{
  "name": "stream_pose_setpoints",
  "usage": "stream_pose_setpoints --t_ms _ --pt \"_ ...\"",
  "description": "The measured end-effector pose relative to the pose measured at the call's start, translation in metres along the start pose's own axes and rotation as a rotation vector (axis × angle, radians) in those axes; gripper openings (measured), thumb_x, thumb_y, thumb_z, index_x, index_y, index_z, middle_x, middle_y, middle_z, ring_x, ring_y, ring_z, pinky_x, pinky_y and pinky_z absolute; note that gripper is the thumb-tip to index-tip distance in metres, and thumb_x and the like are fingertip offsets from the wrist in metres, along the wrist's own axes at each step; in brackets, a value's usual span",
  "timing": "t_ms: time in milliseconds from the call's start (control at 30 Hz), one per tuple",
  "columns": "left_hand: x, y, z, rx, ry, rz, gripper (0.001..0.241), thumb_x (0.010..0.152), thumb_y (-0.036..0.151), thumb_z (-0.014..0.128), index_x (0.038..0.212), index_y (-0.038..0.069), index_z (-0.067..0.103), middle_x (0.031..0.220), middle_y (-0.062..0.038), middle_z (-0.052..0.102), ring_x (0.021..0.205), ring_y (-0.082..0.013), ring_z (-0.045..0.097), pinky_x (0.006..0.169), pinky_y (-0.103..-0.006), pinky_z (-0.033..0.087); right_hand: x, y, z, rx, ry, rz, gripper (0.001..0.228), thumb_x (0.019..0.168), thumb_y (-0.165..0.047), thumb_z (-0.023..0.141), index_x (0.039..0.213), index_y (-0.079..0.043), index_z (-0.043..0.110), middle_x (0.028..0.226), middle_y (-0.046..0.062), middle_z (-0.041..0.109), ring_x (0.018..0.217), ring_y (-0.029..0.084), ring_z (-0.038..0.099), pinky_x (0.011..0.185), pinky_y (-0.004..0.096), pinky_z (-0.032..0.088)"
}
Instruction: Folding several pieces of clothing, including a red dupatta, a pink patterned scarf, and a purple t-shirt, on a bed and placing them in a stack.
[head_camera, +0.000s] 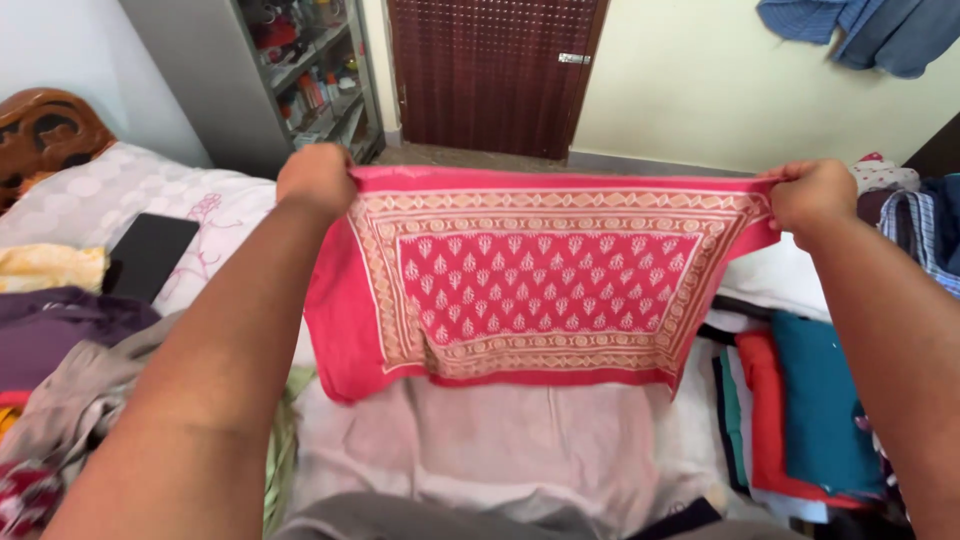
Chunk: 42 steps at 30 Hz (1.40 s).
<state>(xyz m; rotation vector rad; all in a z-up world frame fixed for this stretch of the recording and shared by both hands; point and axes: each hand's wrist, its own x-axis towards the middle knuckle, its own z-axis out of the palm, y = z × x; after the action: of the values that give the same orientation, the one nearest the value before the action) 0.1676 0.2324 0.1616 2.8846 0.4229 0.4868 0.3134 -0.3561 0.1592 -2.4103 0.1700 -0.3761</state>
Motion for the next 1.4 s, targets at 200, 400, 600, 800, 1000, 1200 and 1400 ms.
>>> stream_pose_setpoints --t_ms 200,400,600,800,1000,1200,1400 --pt "0.058 0.015 -0.027 -0.265 0.373 0.057 0.015 0.084 0.005 0.069 0.097 0.009 0.074 0.108 -0.020 0.072 0.103 -0.0411 0.067 0.088 -0.0485 0.053 0.038 -0.021 -0.007 0.598 0.068 -0.096 0.031 0.088 0.017 0.048 0.098 0.001 0.073 0.088 0.011 0.074 0.070 0.014 0.073 0.060 0.028 0.062" --pt "0.010 0.017 -0.082 -0.238 0.509 0.212 0.012 0.086 0.007 0.071 0.098 0.009 0.071 0.107 -0.018 0.071 0.098 -0.0421 0.065 0.083 -0.0517 0.051 0.013 -0.015 -0.041 0.583 0.151 -0.354 0.032 0.098 0.014 0.048 0.108 0.001 0.075 0.099 0.009 0.074 0.081 0.012 0.068 0.070 0.025 0.055" --pt "-0.094 -0.027 -0.035 -0.188 0.401 0.313 0.014 0.086 0.007 0.068 0.099 0.010 0.072 0.105 -0.015 0.072 0.101 -0.0394 0.067 0.084 -0.0504 0.053 -0.062 0.050 -0.024 0.620 0.062 -0.384 0.029 0.095 0.011 0.052 0.108 -0.001 0.076 0.098 0.006 0.073 0.081 0.010 0.063 0.072 0.023 0.050" --pt "-0.198 -0.072 0.077 -0.125 0.149 0.085 0.020 0.084 0.018 0.068 0.103 0.015 0.075 0.112 -0.013 0.072 0.103 -0.0357 0.068 0.087 -0.0484 0.055 -0.171 0.113 0.034 0.250 -0.097 -0.168 0.027 0.101 -0.005 0.055 0.105 -0.013 0.081 0.073 0.012 0.068 0.060 0.017 0.056 0.057 0.037 0.045" --pt "-0.256 -0.112 0.162 -0.032 -0.143 0.118 0.022 0.077 0.019 0.071 0.096 0.024 0.081 0.115 -0.007 0.073 0.114 -0.0297 0.065 0.097 -0.0427 0.054 -0.184 0.267 0.148 -0.061 -0.339 -0.477 0.023 0.077 -0.005 0.065 0.091 -0.010 0.083 0.088 0.014 0.080 0.084 0.025 0.075 0.077 0.036 0.058" --pt "-0.274 -0.125 0.152 -0.132 -0.388 -0.064 0.039 0.079 0.034 0.079 0.117 0.024 0.076 0.129 -0.010 0.070 0.127 -0.0285 0.062 0.111 -0.0388 0.049 -0.183 0.311 0.180 -0.233 -0.885 -0.151 0.024 0.076 -0.006 0.072 0.096 -0.011 0.085 0.090 0.010 0.084 0.081 0.017 0.076 0.077 0.032 0.060" --pt "-0.308 -0.191 0.171 0.150 -0.515 -0.354 0.103 0.067 0.042 0.095 0.147 0.008 0.040 0.156 -0.013 0.043 0.147 -0.0300 0.041 0.120 -0.0393 0.039 -0.179 0.331 0.187 -0.206 -1.183 -0.052 0.023 0.075 -0.011 0.082 0.098 -0.010 0.086 0.090 0.004 0.084 0.083 0.013 0.076 0.078 0.028 0.060"
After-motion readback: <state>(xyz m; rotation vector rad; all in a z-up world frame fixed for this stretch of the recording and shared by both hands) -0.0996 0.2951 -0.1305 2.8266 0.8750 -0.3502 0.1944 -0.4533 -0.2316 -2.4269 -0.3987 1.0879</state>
